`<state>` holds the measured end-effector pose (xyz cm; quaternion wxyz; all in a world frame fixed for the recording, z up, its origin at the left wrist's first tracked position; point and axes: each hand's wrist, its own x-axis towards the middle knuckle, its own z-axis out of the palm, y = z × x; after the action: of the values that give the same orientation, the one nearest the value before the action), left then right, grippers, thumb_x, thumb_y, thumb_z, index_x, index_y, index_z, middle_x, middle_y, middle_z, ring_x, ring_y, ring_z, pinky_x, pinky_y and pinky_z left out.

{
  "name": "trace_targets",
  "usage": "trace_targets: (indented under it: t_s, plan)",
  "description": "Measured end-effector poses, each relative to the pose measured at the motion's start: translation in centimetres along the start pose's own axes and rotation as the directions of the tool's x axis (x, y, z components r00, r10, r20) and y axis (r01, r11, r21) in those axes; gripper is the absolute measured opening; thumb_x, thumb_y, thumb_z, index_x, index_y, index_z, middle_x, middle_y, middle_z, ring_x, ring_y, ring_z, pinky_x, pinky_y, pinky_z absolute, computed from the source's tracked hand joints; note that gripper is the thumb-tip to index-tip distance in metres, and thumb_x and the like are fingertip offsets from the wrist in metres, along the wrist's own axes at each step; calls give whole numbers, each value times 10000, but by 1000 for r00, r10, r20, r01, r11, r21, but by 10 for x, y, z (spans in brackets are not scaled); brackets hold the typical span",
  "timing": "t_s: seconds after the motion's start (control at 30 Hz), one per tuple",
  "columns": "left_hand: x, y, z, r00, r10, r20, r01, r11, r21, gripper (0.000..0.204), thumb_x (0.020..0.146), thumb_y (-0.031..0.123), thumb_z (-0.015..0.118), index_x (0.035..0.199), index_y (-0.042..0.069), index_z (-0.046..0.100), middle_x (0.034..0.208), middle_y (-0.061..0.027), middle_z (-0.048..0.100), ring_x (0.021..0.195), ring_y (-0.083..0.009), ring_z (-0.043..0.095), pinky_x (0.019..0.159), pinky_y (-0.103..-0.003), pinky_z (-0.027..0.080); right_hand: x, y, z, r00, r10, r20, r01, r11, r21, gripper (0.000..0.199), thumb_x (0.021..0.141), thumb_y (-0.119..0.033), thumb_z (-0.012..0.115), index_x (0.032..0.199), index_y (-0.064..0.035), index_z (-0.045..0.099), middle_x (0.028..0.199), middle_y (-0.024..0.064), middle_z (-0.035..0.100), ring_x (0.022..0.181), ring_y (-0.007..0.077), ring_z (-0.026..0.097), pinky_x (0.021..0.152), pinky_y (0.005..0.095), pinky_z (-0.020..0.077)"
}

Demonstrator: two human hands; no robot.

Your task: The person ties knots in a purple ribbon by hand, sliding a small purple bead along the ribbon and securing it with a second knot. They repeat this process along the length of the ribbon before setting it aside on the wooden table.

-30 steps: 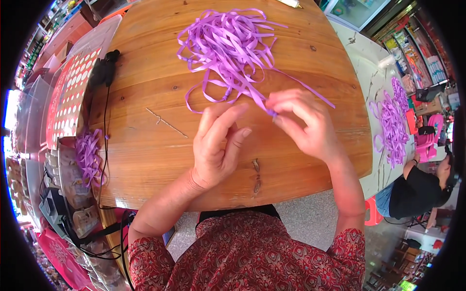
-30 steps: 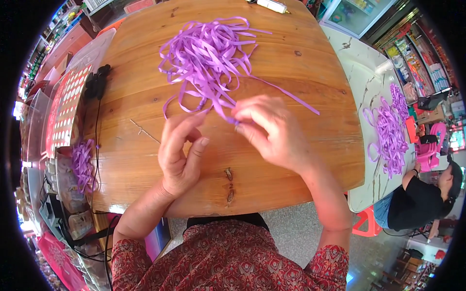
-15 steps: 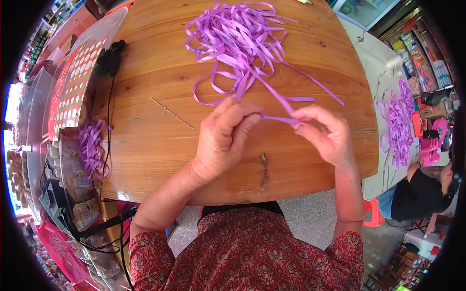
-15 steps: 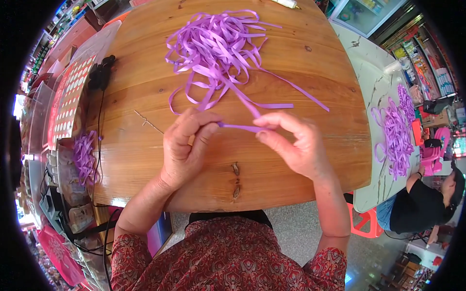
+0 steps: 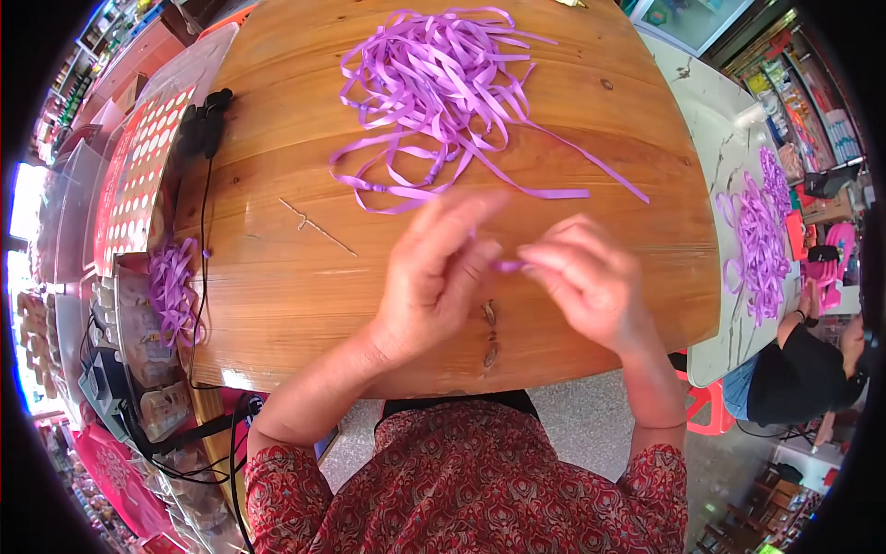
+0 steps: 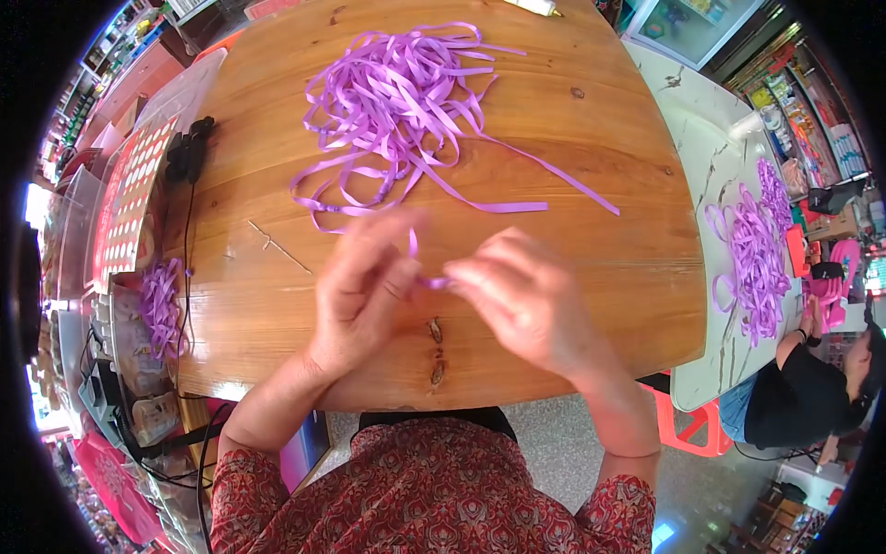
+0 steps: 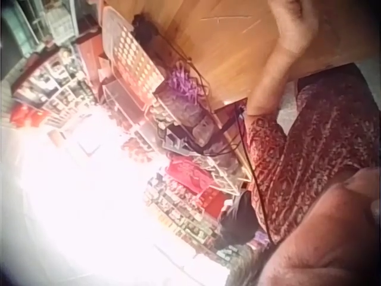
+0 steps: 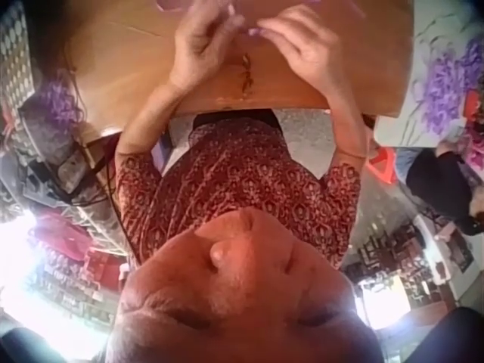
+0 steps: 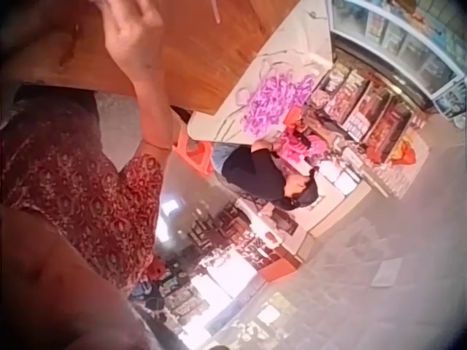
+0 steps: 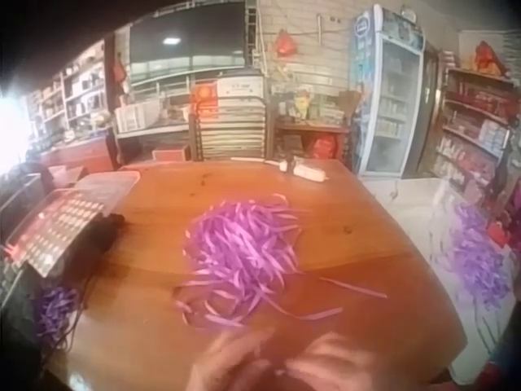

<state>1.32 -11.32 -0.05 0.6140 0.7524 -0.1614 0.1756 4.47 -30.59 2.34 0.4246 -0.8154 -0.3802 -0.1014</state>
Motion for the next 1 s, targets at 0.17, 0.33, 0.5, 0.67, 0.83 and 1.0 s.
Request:
trace_targets:
  t_s: [0.17, 0.33, 0.5, 0.67, 0.83, 1.0]
  plan:
    - [-9, -11, 1, 783, -503, 367, 620, 680, -391, 244, 833, 36, 647, 1075, 18, 621, 828, -90, 589, 675, -169, 559, 607, -262, 451, 8, -4, 7, 981, -187, -58, 173, 966, -191, 266, 669, -18, 778, 909, -18, 661, 768, 83, 599, 721, 246, 599, 599, 329, 494]
    - [0, -20, -19, 988, -95, 119, 63, 967, 247, 139, 832, 41, 644, 964, -2, 633, 823, -87, 584, 621, -198, 561, 554, -280, 453, 1, 15, 0, 994, -92, -50, 83, 985, -152, 210, 685, 40, 741, 879, 3, 671, 793, 80, 603, 757, 224, 600, 612, 311, 495]
    - [7, -4, -9, 996, 66, -58, -42, 935, 353, 241, 856, 12, 606, 1095, 0, 584, 918, -82, 599, 686, -191, 612, 600, -282, 494, 3, 17, 6, 994, -109, -21, 104, 983, -150, 239, 676, 43, 733, 900, -8, 664, 814, 75, 606, 768, 232, 599, 654, 328, 487]
    - [-8, -2, 4, 829, -478, 290, 555, 767, -323, 202, 939, 60, 549, 1132, 35, 601, 913, -2, 581, 670, -39, 503, 548, -177, 398, 5, 9, 12, 971, -238, 4, 234, 953, -193, 274, 680, -12, 748, 934, -28, 647, 826, 56, 618, 776, 225, 609, 673, 340, 450]
    - [-10, -13, 2, 862, -423, 279, 483, 852, -202, 117, 908, 75, 603, 1005, 15, 632, 855, -12, 593, 738, -61, 512, 637, -224, 439, 1, 16, 11, 981, -191, -31, 182, 966, -184, 226, 704, -8, 740, 910, -21, 650, 815, 62, 627, 769, 228, 615, 669, 331, 455]
    - [-10, -23, 2, 959, -241, 149, 263, 952, -157, 51, 846, 63, 679, 862, 20, 657, 720, 12, 527, 662, -84, 428, 604, -242, 372, 0, 24, -3, 997, 7, -80, -9, 999, -34, 154, 770, 27, 690, 917, 27, 647, 873, 108, 641, 809, 221, 621, 692, 301, 507]
